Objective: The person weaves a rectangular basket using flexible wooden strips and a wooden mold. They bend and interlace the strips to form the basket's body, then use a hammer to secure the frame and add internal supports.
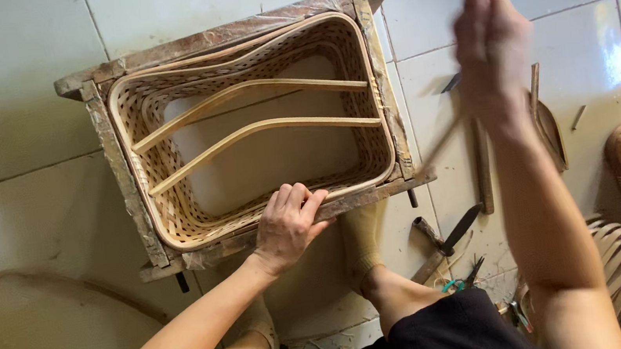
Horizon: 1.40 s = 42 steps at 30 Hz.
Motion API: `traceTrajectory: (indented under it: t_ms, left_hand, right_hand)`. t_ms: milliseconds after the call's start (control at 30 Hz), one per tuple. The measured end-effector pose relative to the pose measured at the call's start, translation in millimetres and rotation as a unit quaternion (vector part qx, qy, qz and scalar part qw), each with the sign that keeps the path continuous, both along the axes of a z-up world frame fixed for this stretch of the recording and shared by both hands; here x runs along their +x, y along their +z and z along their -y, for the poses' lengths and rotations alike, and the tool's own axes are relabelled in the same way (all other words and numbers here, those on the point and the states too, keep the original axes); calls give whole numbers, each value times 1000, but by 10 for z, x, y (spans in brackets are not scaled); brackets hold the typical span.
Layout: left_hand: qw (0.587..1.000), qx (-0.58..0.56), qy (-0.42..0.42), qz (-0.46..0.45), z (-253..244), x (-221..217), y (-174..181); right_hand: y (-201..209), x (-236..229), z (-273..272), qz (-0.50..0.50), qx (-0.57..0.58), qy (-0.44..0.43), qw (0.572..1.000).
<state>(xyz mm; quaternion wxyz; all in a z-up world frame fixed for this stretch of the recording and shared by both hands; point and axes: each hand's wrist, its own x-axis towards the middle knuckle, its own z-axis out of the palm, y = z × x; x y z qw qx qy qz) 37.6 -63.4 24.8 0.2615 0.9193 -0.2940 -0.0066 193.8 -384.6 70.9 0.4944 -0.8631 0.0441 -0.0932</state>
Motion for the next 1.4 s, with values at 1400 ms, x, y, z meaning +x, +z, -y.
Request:
traceTrajectory:
  t_ms: [1400]
  left_hand:
    - [970, -145, 181, 76, -367, 2310, -342]
  right_hand:
    - [-922, 460, -1568, -109, -344, 135, 923]
